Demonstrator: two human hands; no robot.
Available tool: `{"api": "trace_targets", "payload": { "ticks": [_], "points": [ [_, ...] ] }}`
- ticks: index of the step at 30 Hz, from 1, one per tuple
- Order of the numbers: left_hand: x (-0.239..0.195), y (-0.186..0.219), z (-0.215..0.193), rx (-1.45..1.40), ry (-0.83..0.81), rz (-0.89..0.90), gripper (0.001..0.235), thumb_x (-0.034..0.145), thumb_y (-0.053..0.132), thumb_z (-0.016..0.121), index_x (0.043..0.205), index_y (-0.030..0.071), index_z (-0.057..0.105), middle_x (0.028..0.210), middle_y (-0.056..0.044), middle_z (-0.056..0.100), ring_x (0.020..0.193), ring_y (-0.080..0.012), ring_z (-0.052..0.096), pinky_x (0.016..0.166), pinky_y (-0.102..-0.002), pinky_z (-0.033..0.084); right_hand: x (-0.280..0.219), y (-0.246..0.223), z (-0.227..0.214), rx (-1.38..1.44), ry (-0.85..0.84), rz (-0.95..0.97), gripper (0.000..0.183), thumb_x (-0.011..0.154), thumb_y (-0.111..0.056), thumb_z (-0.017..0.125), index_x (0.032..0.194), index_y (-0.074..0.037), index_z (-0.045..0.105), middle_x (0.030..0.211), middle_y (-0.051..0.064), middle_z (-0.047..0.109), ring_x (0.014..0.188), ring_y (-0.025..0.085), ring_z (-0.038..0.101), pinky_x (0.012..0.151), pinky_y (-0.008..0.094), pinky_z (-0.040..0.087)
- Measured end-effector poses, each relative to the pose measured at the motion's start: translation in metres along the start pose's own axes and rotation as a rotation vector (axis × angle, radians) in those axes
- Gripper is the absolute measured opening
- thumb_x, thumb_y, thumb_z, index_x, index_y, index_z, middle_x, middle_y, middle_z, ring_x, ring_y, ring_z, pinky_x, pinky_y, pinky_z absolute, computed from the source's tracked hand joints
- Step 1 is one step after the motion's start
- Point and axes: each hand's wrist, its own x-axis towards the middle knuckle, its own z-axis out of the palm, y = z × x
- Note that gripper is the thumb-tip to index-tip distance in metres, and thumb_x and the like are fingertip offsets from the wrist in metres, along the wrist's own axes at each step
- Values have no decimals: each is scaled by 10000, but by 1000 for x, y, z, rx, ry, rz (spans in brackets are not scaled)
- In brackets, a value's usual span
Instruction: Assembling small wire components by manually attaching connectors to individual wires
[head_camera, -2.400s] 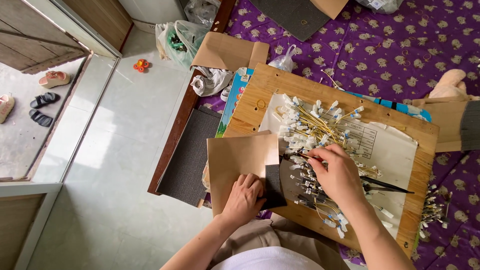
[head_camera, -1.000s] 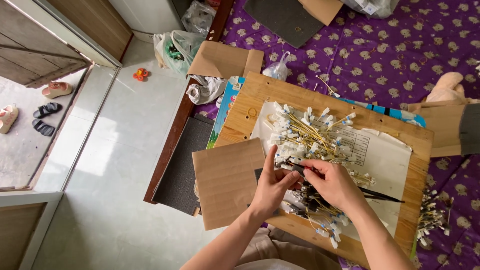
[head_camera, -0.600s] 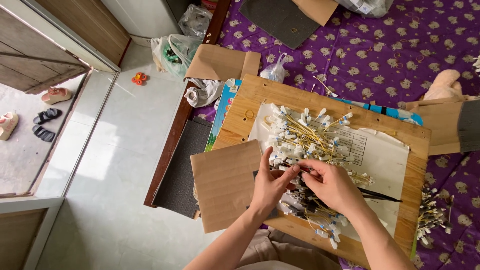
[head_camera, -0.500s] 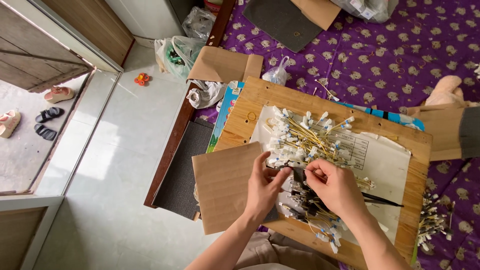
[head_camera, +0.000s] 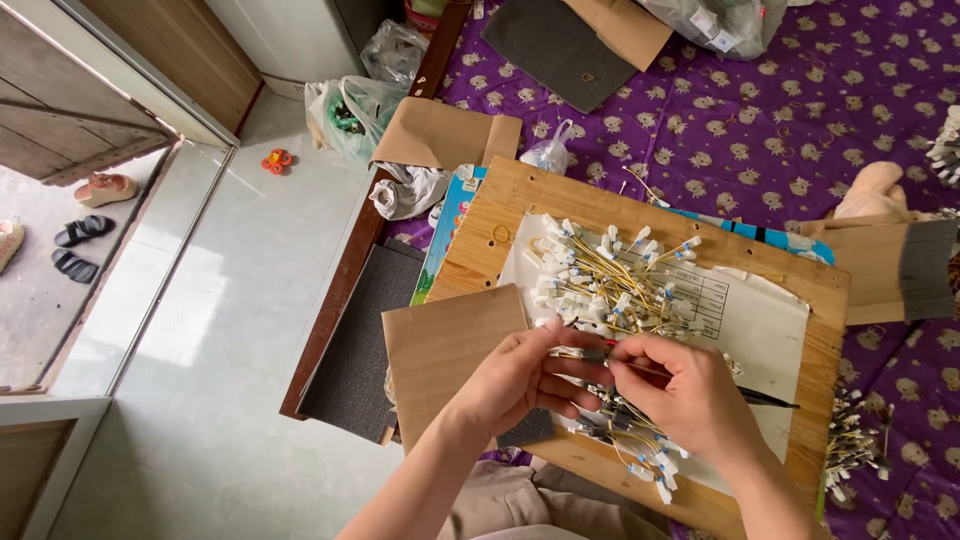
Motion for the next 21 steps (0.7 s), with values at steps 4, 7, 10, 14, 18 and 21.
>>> {"api": "trace_targets", "payload": {
  "ticks": [4,7,10,14,18,21],
  "points": [
    [-6,-5,6,122,86,59,226,886,232,676,1071,103,672,976,-145,739,755,-210,721,596,-271,568,-4,1,7,23,35,84,66,767,-104,669,735,-128,721,535,-36,574,527,88,454,512,243,411],
    [-3,-13,5,117,71,125,350,849,137,712,1177,88,601,941,-161,732,718,-196,711,572,-249,562,-7,-5,9,153,21,151,109,835,-142,664,778,-97,747,614,-10,684,579,89,554,534,240,464],
    [-3,-14,8,141,186,134,449,798,128,753,1212,119,578,806,-89,708,719,-194,713,574,-254,559,-12,-3,13,188,24,103,101,833,-152,666,791,-107,747,653,-35,715,611,60,568,560,219,468],
    [2,-18,-2,-60,195,83,412,823,16,653,1216,96,560,843,-117,691,724,-223,719,557,-276,577,-14,0,14,125,99,-195,70,823,-106,669,849,-115,733,789,-23,738,704,83,649,674,224,514],
    [-7,-11,-4,-297,156,55,368,999,294,500,1301,96,574,980,-218,694,869,-322,713,659,-303,600,-15,-4,12,-21,131,-370,34,831,-107,673,839,-125,701,775,-38,708,668,105,646,667,240,499],
    [-14,-13,1,-196,101,142,483,943,213,554,1405,101,465,1183,-150,676,928,-196,690,830,-311,571,-17,3,15,31,64,-69,53,790,-135,672,781,-131,724,695,-32,703,617,108,588,584,244,464]
  ]
}}
